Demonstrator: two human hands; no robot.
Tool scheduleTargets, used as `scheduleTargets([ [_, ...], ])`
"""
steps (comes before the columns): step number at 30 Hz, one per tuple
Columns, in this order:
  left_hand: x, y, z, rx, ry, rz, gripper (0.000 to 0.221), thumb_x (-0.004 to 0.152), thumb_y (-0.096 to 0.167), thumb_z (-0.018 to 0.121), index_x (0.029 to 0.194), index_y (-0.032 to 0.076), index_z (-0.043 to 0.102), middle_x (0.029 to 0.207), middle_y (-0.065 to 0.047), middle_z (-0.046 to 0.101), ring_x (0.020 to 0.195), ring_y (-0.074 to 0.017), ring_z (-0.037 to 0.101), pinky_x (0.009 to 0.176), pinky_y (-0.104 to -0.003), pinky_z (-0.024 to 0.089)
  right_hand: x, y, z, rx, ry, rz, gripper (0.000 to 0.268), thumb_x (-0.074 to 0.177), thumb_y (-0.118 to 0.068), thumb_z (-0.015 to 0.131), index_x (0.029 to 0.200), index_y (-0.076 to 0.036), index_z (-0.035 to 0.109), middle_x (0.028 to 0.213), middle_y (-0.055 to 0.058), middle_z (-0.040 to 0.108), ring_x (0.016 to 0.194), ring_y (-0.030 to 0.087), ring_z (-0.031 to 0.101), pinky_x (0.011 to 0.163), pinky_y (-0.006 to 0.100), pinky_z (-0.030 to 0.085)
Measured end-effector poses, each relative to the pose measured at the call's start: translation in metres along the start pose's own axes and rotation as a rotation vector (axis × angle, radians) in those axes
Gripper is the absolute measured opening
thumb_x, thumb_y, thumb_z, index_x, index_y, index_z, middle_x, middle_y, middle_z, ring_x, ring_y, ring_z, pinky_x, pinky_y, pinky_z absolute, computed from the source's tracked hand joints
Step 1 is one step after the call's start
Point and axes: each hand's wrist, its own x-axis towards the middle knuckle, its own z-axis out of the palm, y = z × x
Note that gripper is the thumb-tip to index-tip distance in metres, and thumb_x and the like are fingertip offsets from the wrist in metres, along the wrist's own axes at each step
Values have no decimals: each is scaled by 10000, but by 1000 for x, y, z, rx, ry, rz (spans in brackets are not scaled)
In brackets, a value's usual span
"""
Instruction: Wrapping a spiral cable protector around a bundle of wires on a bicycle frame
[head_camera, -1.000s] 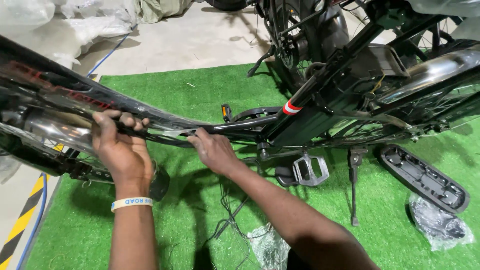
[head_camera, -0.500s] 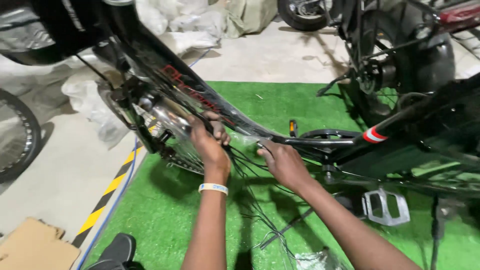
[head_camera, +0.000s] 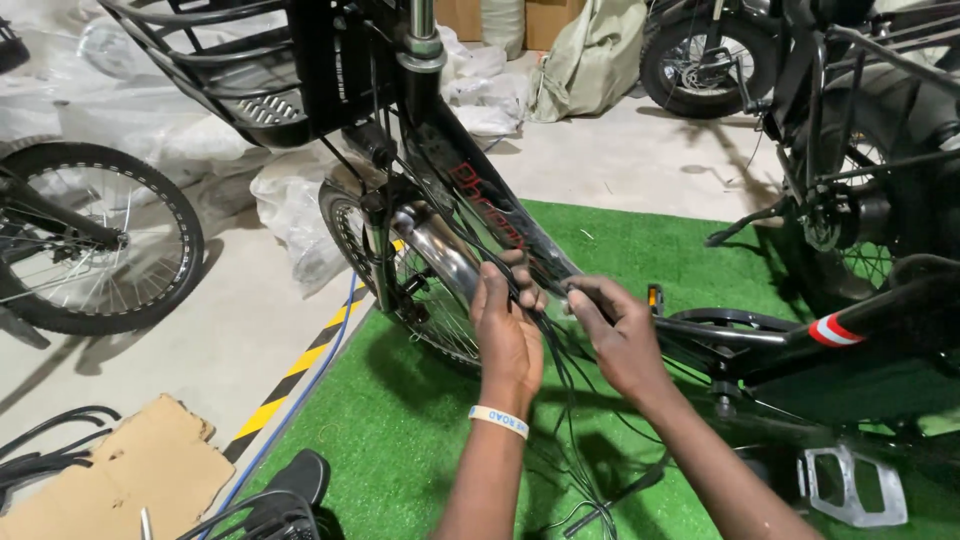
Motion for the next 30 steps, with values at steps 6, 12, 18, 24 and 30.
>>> scheduleTargets([
  [6,-25,-1,15,141,74,56,348,1039,244,385,1127,-3,613,739,-41,484,578,-89,435,540,-205,398,-3,-28,16,112,6,-35,258,880,-82,588,1090,-52,734,799,127,694,745,127,555,660,295,503],
  [12,-32,5,10,270,98,50,195,1004,150,447,1068,20,577,740,-21,473,599,-96,467,544,-197,411,-15,-33,8,151,-29,11,304,872,-24,612,1174,2,637,851,144,707,632,115,609,559,234,504],
  [18,-55,-7,18,236,91,-12,192,1002,139,404,1027,5,538,722,-49,474,602,-119,474,542,-206,429,-16,-20,-13,145,-67,-13,185,940,-51,531,1086,19,621,661,134,662,452,89,507,442,206,413],
  [24,-49,-11,3,1,17,-183,504,966,313,326,1147,-67,605,802,-94,548,607,-107,470,543,-236,440,-18,-16,-23,97,-148,-41,208,1010,-95,384,1136,-14,528,578,60,553,484,90,443,467,207,360],
  [30,-60,-34,14,236,9,-70,404,801,139,494,1109,-88,625,867,-92,570,649,-108,521,551,-205,435,-13,-8,-29,75,-94,-46,135,1000,-72,426,1059,-16,533,555,75,540,470,114,496,447,218,420],
])
